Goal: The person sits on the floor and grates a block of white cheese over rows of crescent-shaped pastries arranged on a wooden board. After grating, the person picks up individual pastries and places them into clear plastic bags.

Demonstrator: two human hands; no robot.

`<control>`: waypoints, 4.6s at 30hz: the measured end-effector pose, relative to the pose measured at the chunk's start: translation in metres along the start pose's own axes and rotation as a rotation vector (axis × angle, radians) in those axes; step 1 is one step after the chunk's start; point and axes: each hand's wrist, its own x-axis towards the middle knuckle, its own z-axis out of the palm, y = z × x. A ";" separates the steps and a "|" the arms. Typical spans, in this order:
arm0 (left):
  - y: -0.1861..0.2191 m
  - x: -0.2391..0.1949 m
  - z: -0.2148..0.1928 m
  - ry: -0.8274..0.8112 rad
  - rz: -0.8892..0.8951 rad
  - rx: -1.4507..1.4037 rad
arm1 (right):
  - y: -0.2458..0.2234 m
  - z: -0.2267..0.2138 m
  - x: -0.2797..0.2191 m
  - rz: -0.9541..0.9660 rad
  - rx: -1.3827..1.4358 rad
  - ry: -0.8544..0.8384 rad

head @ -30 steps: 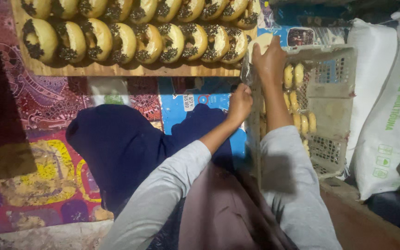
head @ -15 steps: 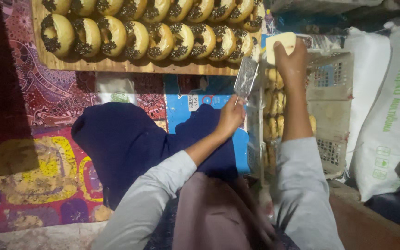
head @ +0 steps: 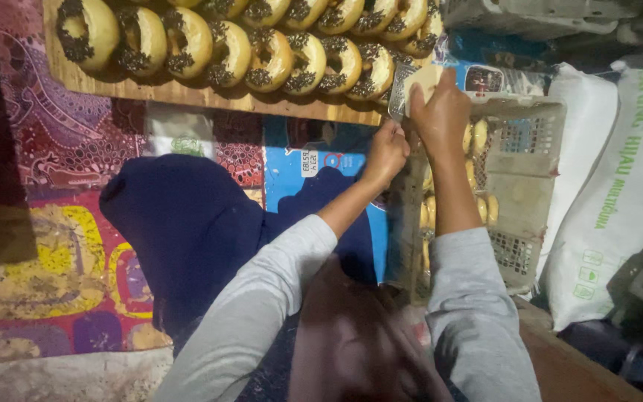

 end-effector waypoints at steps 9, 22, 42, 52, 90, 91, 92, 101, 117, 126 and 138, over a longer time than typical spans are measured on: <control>-0.016 0.005 -0.001 -0.011 0.034 -0.033 | 0.008 0.031 0.021 0.069 -0.141 0.038; -0.003 -0.084 -0.043 -0.115 -0.114 0.049 | 0.026 0.028 0.031 0.151 0.046 -0.009; 0.046 -0.023 -0.064 -0.085 -0.026 -0.083 | -0.054 -0.037 0.001 0.048 0.141 0.022; 0.026 0.012 -0.055 -0.071 -0.074 -0.144 | -0.057 0.019 0.016 -0.006 -0.173 -0.038; 0.055 -0.053 -0.114 -0.074 -0.066 -0.088 | -0.062 -0.012 0.022 0.288 0.397 -0.094; 0.058 -0.043 -0.112 -0.077 -0.037 -0.136 | -0.071 -0.010 0.018 0.186 0.372 -0.077; 0.060 -0.033 -0.111 -0.081 -0.008 -0.185 | -0.080 -0.009 0.014 0.085 0.348 -0.061; 0.040 0.017 -0.097 -0.011 0.039 -0.172 | -0.124 0.011 0.016 -0.130 0.007 -0.038; 0.013 0.010 -0.102 0.043 0.273 -0.001 | -0.092 0.076 0.047 -0.111 -0.151 0.001; 0.032 -0.071 -0.136 -0.002 0.109 -0.025 | -0.063 0.083 0.065 0.261 0.109 -0.186; 0.050 -0.071 -0.167 -0.133 -0.015 -0.204 | -0.071 0.030 0.043 0.104 0.456 -0.110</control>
